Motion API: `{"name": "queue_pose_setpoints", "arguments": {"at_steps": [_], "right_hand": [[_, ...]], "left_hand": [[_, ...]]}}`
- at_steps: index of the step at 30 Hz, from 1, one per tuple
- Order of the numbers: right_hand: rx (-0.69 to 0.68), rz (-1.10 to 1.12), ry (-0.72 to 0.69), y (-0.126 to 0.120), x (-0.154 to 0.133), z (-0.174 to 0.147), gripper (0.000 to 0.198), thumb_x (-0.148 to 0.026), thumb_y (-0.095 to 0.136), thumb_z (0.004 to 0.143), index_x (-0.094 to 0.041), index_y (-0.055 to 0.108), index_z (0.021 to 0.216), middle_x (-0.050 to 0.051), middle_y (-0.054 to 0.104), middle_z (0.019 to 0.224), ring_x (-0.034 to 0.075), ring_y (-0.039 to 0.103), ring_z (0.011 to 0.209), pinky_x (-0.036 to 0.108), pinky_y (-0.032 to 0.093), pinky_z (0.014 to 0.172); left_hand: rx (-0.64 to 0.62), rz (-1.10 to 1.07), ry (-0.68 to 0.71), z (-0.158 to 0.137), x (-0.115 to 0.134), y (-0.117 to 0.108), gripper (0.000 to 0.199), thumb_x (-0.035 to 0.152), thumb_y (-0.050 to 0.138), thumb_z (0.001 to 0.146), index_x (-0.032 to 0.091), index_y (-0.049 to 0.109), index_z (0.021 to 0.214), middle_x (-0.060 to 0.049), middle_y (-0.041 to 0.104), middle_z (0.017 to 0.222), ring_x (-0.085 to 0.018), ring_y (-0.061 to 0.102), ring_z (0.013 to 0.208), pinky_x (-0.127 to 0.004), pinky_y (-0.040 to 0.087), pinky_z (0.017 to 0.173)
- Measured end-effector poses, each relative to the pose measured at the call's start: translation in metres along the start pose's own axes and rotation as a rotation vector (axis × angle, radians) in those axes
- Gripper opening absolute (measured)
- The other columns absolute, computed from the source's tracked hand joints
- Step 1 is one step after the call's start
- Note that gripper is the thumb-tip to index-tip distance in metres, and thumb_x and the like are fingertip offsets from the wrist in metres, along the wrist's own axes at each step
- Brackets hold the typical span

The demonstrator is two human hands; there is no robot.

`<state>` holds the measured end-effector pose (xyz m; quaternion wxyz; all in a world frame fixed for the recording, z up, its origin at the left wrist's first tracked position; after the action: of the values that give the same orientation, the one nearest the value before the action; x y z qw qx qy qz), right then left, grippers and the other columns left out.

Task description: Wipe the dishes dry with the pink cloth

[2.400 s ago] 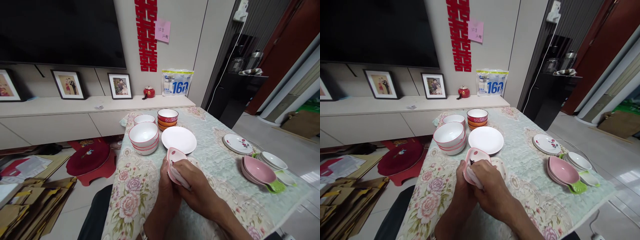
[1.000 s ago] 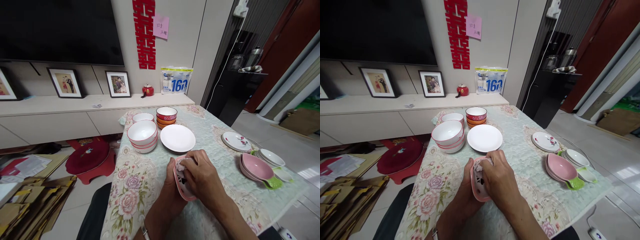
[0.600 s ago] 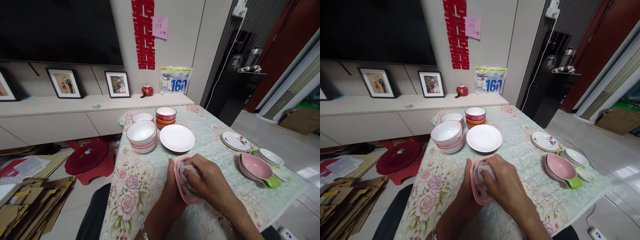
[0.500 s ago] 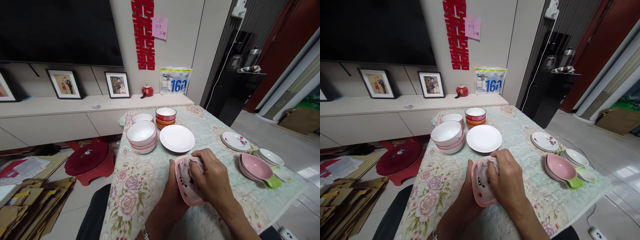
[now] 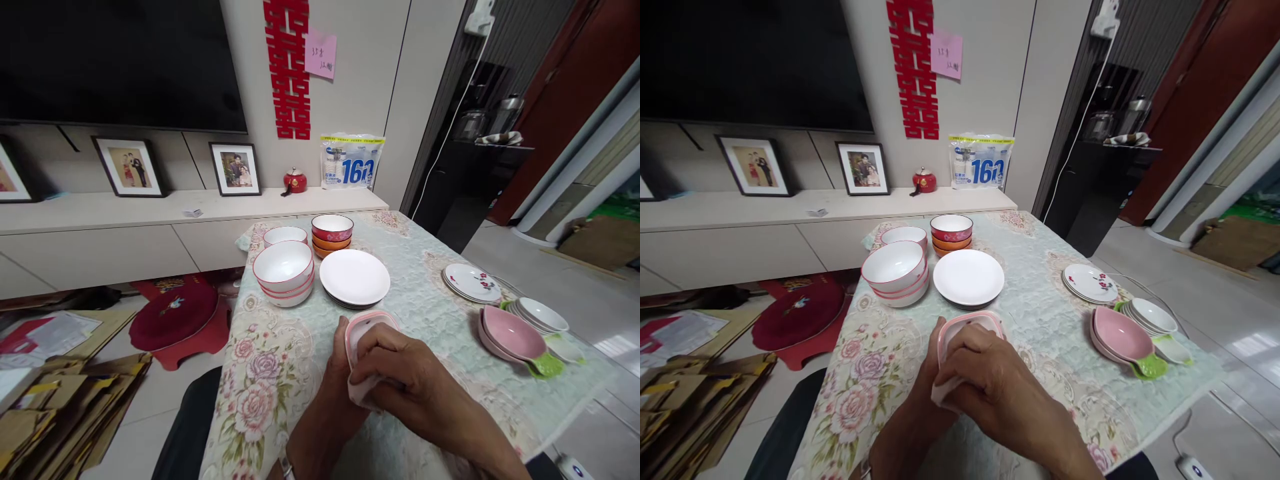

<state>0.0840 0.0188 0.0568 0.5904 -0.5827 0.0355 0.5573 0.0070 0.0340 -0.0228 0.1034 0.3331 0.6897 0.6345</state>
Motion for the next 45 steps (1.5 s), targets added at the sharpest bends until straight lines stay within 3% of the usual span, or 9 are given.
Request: {"name": "queue_pose_setpoints", "arguments": {"at_steps": [4,10,13,16,21,26,29,39,45], "right_hand": [[-0.054,-0.100,0.126,-0.006,0.013,-0.004,0.024,-0.003,0.058,0.085,-0.025,0.065,0.092,-0.002,0.064,0.093,0.015,0.059,0.088,0.026,0.046,0.076],[0.424,-0.595,0.236,0.006,0.030,0.001,0.011,-0.011,0.050,0.090,-0.018,0.056,0.084,0.007,0.059,0.085,0.023,0.054,0.081,0.034,0.043,0.070],[0.491,-0.598,0.192,0.018,0.030,0.005,0.012,-0.013,0.049,0.091,-0.019,0.056,0.083,0.007,0.059,0.083,0.022,0.053,0.078,0.033,0.042,0.068],[0.427,-0.329,0.162,0.018,0.026,0.006,0.010,-0.013,0.051,0.091,-0.020,0.057,0.088,0.005,0.062,0.089,0.019,0.057,0.080,0.030,0.043,0.070],[0.122,-0.002,0.133,0.007,0.012,0.008,0.015,-0.021,0.048,0.099,-0.022,0.059,0.089,0.001,0.063,0.090,0.015,0.057,0.082,0.028,0.044,0.074],[-0.121,-0.044,0.086,-0.001,0.007,0.003,0.016,-0.019,0.052,0.099,-0.023,0.064,0.088,0.000,0.064,0.095,0.015,0.059,0.091,0.028,0.046,0.082],[-0.144,-0.174,0.098,-0.004,0.014,-0.003,0.016,-0.016,0.055,0.096,-0.025,0.066,0.089,0.001,0.063,0.100,0.017,0.057,0.097,0.030,0.047,0.084],[0.524,-0.651,0.018,-0.014,0.045,0.000,0.023,-0.007,0.049,0.091,-0.017,0.065,0.103,0.012,0.059,0.101,0.025,0.053,0.097,0.041,0.050,0.080],[0.609,-0.452,0.008,-0.002,0.034,0.005,0.024,-0.009,0.051,0.089,-0.019,0.066,0.105,0.010,0.061,0.104,0.022,0.059,0.097,0.037,0.051,0.082]], "left_hand": [[-0.003,0.021,0.007,0.000,0.001,0.005,0.059,0.065,0.048,0.088,0.011,0.072,0.089,-0.011,0.072,0.082,-0.030,0.066,0.096,-0.037,0.048,0.086],[-0.052,0.020,0.080,-0.002,-0.003,0.001,0.061,0.063,0.044,0.092,0.013,0.068,0.117,-0.013,0.073,0.108,-0.030,0.063,0.112,-0.038,0.044,0.099],[-0.045,0.099,0.164,-0.003,0.000,-0.001,0.057,0.058,0.052,0.091,0.014,0.066,0.123,-0.012,0.070,0.120,-0.028,0.058,0.121,-0.036,0.040,0.105],[-0.032,0.135,0.196,-0.003,0.004,0.000,0.056,0.057,0.053,0.091,0.013,0.067,0.123,-0.012,0.071,0.119,-0.029,0.058,0.121,-0.037,0.039,0.106],[-0.043,0.073,0.144,-0.003,0.007,0.004,0.066,0.066,0.049,0.087,0.009,0.071,0.111,-0.015,0.074,0.103,-0.034,0.064,0.110,-0.043,0.047,0.098],[-0.036,0.082,0.148,-0.006,0.010,0.004,0.065,0.064,0.048,0.089,0.007,0.070,0.112,-0.016,0.074,0.100,-0.032,0.067,0.102,-0.040,0.050,0.090],[-0.042,0.090,0.180,-0.004,0.011,0.002,0.062,0.062,0.049,0.090,0.008,0.069,0.113,-0.014,0.074,0.099,-0.030,0.068,0.096,-0.039,0.051,0.086],[-0.074,0.068,0.120,0.004,0.004,0.002,0.065,0.065,0.044,0.091,0.013,0.064,0.124,-0.015,0.074,0.106,-0.031,0.068,0.094,-0.040,0.051,0.082],[-0.099,0.008,0.100,-0.003,0.002,0.011,0.052,0.054,0.047,0.094,0.013,0.066,0.119,-0.013,0.072,0.111,-0.028,0.066,0.105,-0.035,0.049,0.091]]}}
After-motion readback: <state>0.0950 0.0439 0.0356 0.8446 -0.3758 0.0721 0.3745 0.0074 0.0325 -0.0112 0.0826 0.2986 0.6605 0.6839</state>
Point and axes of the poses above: each hand's wrist, its own z-axis towards the middle knuckle, its own y-axis out of the palm, x = y × z, the point moved 4 cm from there along z, towards the middle knuckle
